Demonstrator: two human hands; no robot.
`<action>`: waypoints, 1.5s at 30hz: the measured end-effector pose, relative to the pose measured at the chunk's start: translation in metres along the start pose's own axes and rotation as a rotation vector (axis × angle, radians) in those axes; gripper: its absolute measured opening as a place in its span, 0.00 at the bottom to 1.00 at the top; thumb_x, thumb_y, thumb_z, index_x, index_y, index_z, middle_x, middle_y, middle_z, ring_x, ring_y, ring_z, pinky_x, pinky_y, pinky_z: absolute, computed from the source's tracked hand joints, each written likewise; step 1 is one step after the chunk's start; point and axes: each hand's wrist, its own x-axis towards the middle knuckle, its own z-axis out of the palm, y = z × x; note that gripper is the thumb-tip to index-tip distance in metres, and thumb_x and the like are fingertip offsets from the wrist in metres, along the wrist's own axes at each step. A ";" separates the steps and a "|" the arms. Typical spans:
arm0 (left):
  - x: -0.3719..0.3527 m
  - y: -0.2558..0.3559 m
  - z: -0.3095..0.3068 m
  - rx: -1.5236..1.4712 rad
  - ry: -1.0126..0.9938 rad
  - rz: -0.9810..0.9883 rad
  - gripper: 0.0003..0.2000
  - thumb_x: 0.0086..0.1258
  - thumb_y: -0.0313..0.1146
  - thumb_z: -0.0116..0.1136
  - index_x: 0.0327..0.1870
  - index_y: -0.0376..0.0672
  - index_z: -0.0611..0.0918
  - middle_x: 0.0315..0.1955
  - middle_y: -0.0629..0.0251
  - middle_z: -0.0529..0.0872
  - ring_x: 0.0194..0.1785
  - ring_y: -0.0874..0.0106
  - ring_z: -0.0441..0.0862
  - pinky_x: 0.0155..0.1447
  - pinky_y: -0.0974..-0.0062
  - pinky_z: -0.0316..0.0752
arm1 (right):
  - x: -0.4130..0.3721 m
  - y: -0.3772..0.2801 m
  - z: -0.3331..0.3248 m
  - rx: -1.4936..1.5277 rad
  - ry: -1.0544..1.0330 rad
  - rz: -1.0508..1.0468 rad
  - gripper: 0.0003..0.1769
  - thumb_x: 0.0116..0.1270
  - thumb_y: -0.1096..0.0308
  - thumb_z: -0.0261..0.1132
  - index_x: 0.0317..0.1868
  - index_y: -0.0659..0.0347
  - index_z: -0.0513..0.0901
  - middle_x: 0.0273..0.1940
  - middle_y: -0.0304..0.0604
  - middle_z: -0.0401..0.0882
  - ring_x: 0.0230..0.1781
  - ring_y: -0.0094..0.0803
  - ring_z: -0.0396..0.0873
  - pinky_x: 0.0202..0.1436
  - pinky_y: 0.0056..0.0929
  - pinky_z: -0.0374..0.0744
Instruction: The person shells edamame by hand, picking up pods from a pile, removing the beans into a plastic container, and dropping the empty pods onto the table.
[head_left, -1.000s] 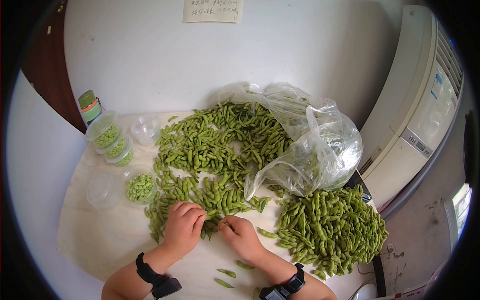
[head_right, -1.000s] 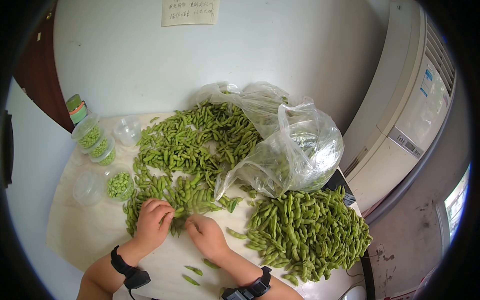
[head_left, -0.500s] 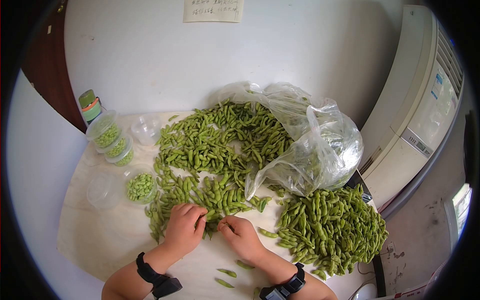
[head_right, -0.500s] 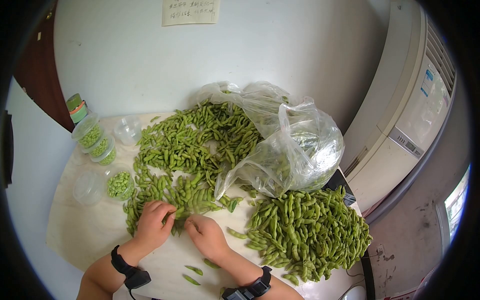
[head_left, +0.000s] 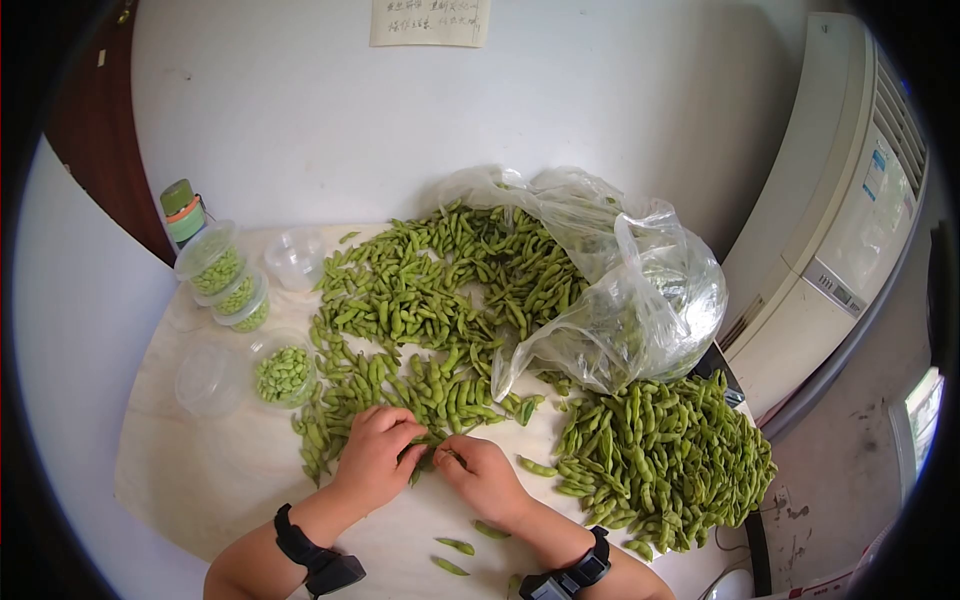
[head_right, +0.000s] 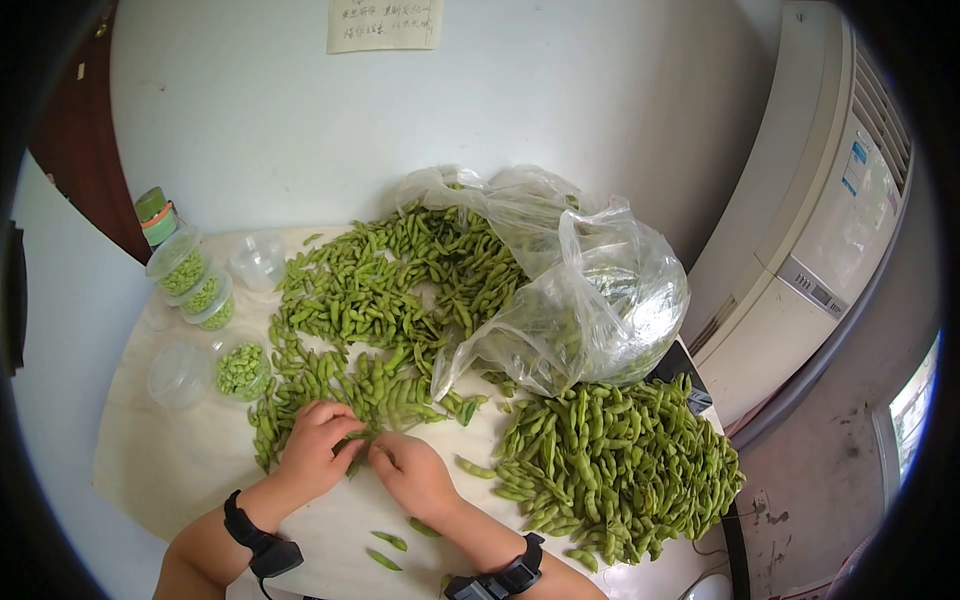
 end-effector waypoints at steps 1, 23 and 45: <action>0.000 0.000 0.000 0.004 -0.003 0.004 0.09 0.53 0.26 0.63 0.36 0.41 0.81 0.39 0.63 0.78 0.45 0.62 0.74 0.52 0.67 0.66 | 0.000 0.000 0.000 0.006 -0.003 0.009 0.10 0.64 0.68 0.55 0.37 0.68 0.78 0.28 0.51 0.78 0.28 0.37 0.75 0.36 0.31 0.73; -0.001 -0.002 0.002 0.003 -0.016 0.044 0.07 0.52 0.25 0.62 0.32 0.41 0.82 0.37 0.66 0.77 0.45 0.65 0.73 0.52 0.67 0.64 | 0.000 0.000 0.000 0.015 0.002 0.002 0.10 0.64 0.68 0.56 0.37 0.68 0.78 0.29 0.50 0.78 0.28 0.36 0.75 0.36 0.29 0.73; 0.000 -0.001 0.001 -0.046 0.075 0.152 0.07 0.58 0.29 0.60 0.36 0.42 0.79 0.31 0.64 0.80 0.40 0.63 0.75 0.48 0.66 0.66 | 0.000 0.002 0.002 0.040 0.025 0.003 0.12 0.65 0.66 0.57 0.30 0.69 0.73 0.21 0.48 0.68 0.22 0.31 0.64 0.28 0.31 0.68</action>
